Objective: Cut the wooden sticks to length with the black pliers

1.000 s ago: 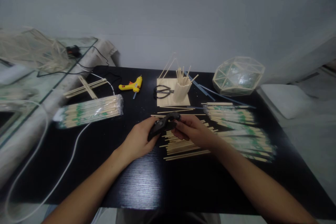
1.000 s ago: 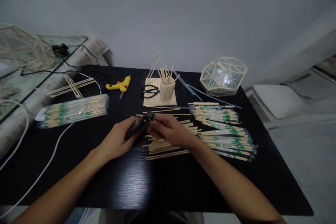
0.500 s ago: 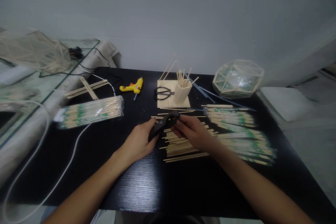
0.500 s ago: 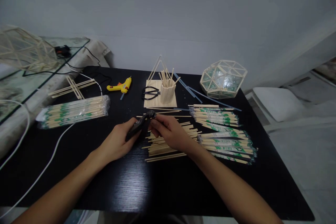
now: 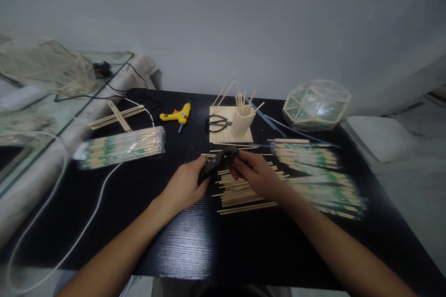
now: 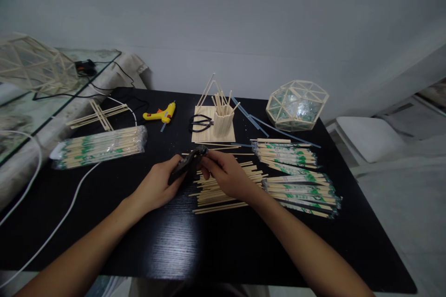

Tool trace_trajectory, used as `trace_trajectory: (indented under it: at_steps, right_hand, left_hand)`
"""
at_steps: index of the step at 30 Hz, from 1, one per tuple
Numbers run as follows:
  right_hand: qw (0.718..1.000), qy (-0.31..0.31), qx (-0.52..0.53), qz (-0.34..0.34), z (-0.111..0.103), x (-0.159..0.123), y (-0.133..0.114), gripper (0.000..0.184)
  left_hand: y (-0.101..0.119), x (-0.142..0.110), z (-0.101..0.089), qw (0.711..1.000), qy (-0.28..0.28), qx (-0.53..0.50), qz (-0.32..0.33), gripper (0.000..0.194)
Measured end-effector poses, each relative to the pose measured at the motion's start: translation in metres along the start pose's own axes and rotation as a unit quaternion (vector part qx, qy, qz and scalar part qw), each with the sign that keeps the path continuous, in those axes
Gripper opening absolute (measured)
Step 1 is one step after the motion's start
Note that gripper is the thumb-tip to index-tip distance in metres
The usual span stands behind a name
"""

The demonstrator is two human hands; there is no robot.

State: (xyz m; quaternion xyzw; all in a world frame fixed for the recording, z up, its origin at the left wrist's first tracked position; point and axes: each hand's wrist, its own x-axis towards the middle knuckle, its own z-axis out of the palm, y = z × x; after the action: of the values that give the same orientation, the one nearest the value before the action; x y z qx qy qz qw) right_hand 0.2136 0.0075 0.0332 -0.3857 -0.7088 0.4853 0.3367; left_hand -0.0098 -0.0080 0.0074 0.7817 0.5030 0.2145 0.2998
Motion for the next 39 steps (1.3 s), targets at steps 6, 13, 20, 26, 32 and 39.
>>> trace_trajectory:
  at_steps: [6,13,20,26,32,39]
  right_hand:
    - [1.000,0.002,0.014,0.002,0.001,-0.001,0.000,0.041]
    - [1.000,0.010,-0.012,-0.004,0.000,-0.001,-0.001,0.040]
    - [1.000,0.016,-0.015,0.007,0.000,0.000,-0.002,0.039]
    - [0.988,0.002,0.111,0.107,0.003,0.000,0.008,0.039]
    - [0.860,-0.018,0.431,0.272,0.006,0.005,0.029,0.029]
    - [0.808,0.042,0.491,0.324,0.010,0.007,0.035,0.002]
  left_hand:
    - [0.002,-0.001,-0.002,1.000,-0.001,0.008,-0.007,0.009]
    - [0.003,-0.002,-0.001,1.000,-0.005,0.001,-0.021,0.010]
    - [0.001,-0.001,0.000,1.000,-0.001,0.019,-0.015,0.011]
    - [-0.003,0.002,0.001,0.999,0.012,0.040,-0.019,0.009]
    - [-0.004,0.000,0.001,0.998,0.019,0.060,-0.015,0.008]
    - [0.000,-0.001,0.002,0.990,-0.019,0.143,0.005,0.016]
